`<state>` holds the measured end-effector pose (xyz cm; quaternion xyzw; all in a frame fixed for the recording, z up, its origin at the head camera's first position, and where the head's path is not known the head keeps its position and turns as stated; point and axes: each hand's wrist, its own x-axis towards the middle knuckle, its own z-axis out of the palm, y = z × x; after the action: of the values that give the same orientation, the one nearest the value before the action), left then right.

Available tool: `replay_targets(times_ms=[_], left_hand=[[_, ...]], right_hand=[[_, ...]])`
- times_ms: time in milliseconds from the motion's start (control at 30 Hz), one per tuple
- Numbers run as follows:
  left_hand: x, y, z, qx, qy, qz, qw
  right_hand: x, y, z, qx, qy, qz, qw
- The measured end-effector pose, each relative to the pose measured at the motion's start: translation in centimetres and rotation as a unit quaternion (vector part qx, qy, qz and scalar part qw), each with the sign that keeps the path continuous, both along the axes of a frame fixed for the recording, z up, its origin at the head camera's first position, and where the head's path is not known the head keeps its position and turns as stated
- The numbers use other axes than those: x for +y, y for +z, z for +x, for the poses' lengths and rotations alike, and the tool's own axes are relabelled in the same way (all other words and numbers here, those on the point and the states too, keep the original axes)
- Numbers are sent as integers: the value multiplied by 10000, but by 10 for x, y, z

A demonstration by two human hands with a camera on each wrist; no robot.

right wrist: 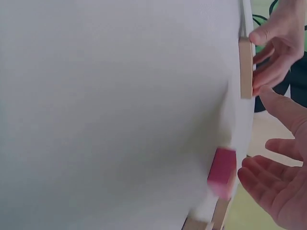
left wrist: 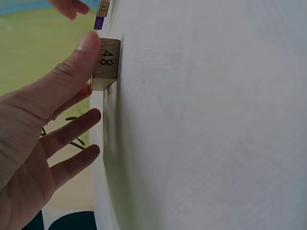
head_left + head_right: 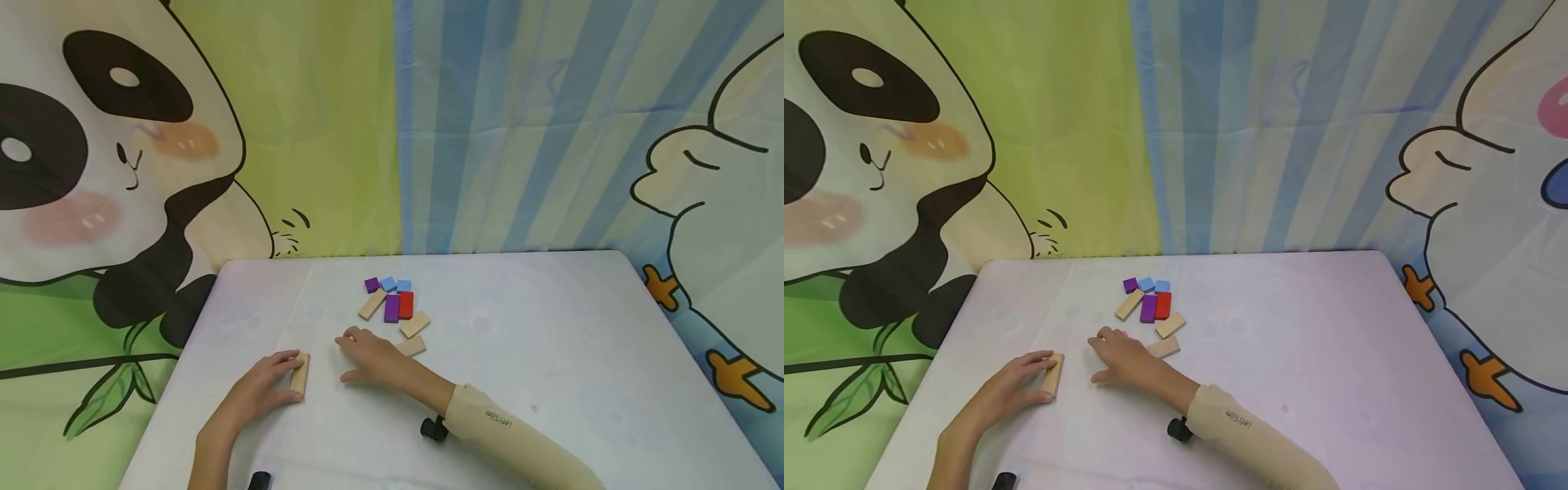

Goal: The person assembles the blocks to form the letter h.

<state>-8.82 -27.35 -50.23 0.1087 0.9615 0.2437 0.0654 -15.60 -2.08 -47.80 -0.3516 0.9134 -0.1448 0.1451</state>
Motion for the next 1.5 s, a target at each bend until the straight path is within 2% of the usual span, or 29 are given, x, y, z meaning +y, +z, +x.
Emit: replay_targets(times_ms=[167,500,833,1167,1500], left_hand=[[0,1,1,-1,-25,-41,10000],[0,4,2,-161,-25,14,9999],[0,3,3,-106,-71,-18,9999],[1,3,3,-148,-59,-52,9999],[1,1,5,-55,7,16,10000]], right_hand=[[32,5,-2,-121,-165,-438,9988],[63,-1,-4,230,-38,-871,9959],[67,1,-5,124,-97,-959,9953],[65,-2,-6,431,136,-1098,9929],[63,-2,-6,262,-3,-934,9953]])
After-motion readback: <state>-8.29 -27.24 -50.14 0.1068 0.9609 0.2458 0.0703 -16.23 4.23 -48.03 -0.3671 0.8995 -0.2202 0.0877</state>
